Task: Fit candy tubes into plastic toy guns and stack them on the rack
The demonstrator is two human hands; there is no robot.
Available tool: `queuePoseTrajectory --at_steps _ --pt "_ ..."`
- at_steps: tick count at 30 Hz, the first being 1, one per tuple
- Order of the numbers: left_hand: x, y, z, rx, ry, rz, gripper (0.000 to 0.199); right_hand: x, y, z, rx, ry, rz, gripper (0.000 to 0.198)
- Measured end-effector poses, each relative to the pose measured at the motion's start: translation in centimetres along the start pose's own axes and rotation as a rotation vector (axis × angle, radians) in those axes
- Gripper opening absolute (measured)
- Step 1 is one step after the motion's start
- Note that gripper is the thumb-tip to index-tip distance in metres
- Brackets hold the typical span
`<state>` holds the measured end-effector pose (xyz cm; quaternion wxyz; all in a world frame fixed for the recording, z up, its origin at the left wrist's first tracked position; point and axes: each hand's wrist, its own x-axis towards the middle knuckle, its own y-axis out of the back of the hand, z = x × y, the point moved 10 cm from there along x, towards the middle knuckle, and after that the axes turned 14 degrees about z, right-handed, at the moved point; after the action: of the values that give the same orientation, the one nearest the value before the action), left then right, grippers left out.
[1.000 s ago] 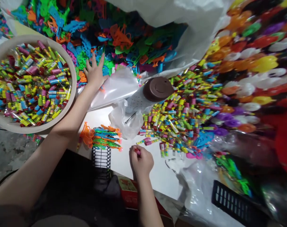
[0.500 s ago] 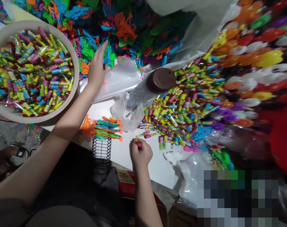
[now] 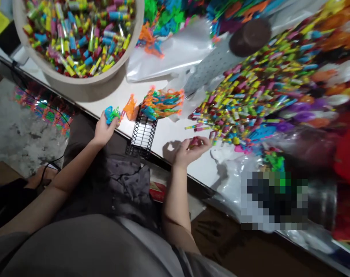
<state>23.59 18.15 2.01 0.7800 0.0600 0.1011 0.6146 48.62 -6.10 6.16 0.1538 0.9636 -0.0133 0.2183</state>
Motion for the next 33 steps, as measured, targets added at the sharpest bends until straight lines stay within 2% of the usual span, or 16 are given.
queuePoseTrajectory --at_steps 2,4,6,8,9,11,14,17,19,21,23,25,29,31,33 --pt "-3.0 2.7 -1.5 -0.075 0.127 0.039 0.035 -3.1 0.1 -3.3 0.208 0.012 -0.05 0.028" --pt "-5.6 4.2 -2.4 -0.185 0.267 0.025 0.035 -7.3 -1.6 -5.9 0.304 -0.067 -0.254 0.028" --pt "-7.5 4.9 -2.6 -0.255 0.378 -0.027 0.034 -12.2 -3.8 -7.9 0.285 -0.163 -0.52 0.029" --pt "-8.8 5.5 -2.2 -0.283 0.433 -0.071 0.031 -16.2 -5.4 -9.6 0.281 -0.227 -0.721 0.033" --pt "-9.2 5.8 -2.0 -0.286 0.448 -0.094 0.029 -17.4 -6.0 -10.2 0.297 -0.254 -0.776 0.034" --pt "-9.9 6.2 -1.4 -0.272 0.466 -0.166 0.028 -18.3 -6.6 -11.1 0.341 -0.306 -0.806 0.038" --pt "-10.9 6.2 -0.3 -0.214 0.451 -0.373 0.028 -18.0 -7.4 -11.6 0.358 -0.365 -0.847 0.044" --pt "-11.6 6.2 0.5 -0.158 0.365 -0.589 0.031 -19.0 -8.2 -12.2 0.348 -0.417 -1.054 0.045" --pt "-11.8 6.4 0.4 -0.177 0.327 -0.655 0.039 -19.8 -8.2 -12.3 0.333 -0.482 -1.136 0.045" --pt "-11.4 6.6 0.1 -0.276 0.308 -0.595 0.055 -20.4 -8.0 -12.0 0.326 -0.576 -1.105 0.047" --pt "-10.8 7.0 -0.4 -0.39 0.263 -0.441 0.064 -21.2 -7.7 -11.7 0.32 -0.648 -1.044 0.048" --pt "-10.5 7.5 -0.8 -0.436 0.202 -0.25 0.062 -22.6 -7.5 -11.6 0.295 -0.656 -1.043 0.049" --pt "-10.7 8.6 -1.8 -0.427 0.2 0.068 0.054 -24.6 -7.3 -12.2 0.248 -0.514 -1.134 0.049" --pt "-10.9 9.0 -2.0 -0.437 0.211 0.125 0.049 -24.3 -7.1 -12.6 0.253 -0.431 -1.137 0.046" --pt "-10.8 9.1 -1.9 -0.449 0.201 0.118 0.048 -23.4 -6.8 -12.9 0.271 -0.389 -1.106 0.044"
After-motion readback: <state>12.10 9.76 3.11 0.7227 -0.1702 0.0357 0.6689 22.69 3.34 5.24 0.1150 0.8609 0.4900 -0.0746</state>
